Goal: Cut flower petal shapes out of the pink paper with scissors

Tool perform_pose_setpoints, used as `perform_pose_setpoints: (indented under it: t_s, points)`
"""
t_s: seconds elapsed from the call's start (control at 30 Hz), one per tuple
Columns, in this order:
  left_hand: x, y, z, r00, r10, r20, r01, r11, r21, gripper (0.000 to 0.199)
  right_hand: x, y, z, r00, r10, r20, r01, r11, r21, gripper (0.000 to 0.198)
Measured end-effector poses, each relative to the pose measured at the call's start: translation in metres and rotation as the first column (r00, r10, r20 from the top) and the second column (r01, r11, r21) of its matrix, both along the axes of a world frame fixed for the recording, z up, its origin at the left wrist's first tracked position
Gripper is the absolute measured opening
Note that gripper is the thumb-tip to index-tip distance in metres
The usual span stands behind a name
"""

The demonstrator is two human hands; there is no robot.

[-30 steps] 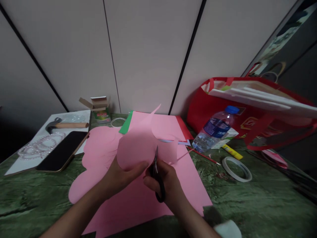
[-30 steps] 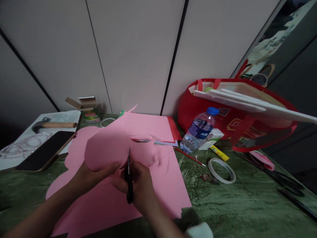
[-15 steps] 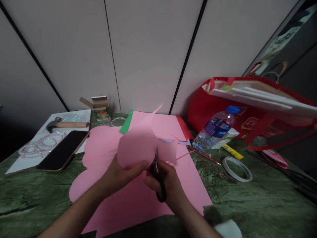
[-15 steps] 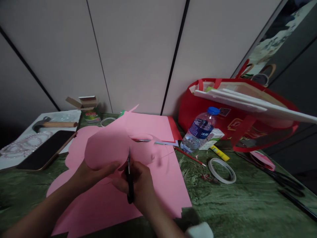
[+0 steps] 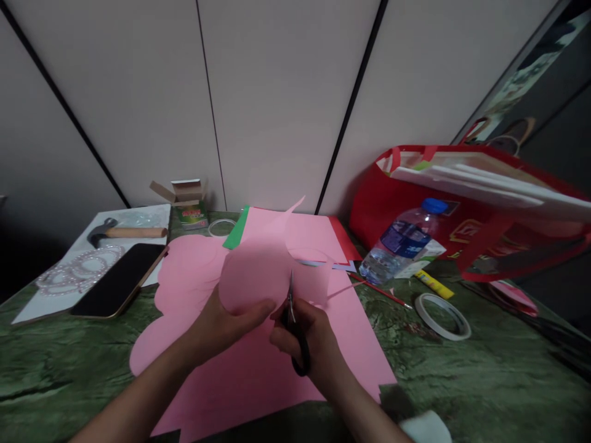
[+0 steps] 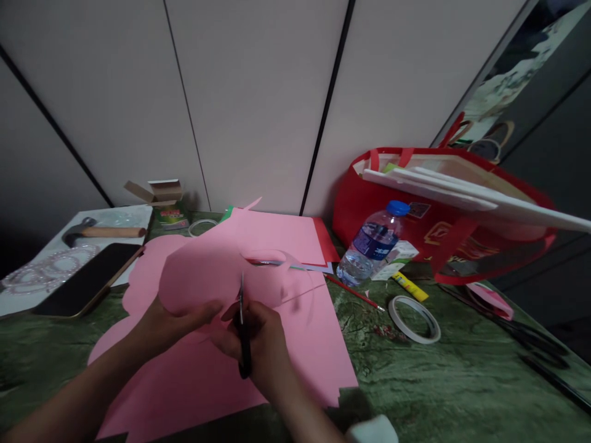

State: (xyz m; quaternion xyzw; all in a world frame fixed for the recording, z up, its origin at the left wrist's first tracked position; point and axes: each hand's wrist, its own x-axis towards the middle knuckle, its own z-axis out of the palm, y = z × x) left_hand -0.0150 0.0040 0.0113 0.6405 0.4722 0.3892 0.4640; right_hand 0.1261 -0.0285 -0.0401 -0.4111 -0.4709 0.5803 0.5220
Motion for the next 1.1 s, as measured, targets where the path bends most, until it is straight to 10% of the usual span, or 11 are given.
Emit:
perform_pose_setpoints:
  t_s: [1.1]
  points:
    - [-0.004, 0.004, -0.005, 1.0, -0.027, -0.006, 0.027, 0.999, 0.033, 0.017, -0.004, -0.001, 0.017, 0.998, -0.035, 0.051, 0.04, 0.993, -0.107, 0.021]
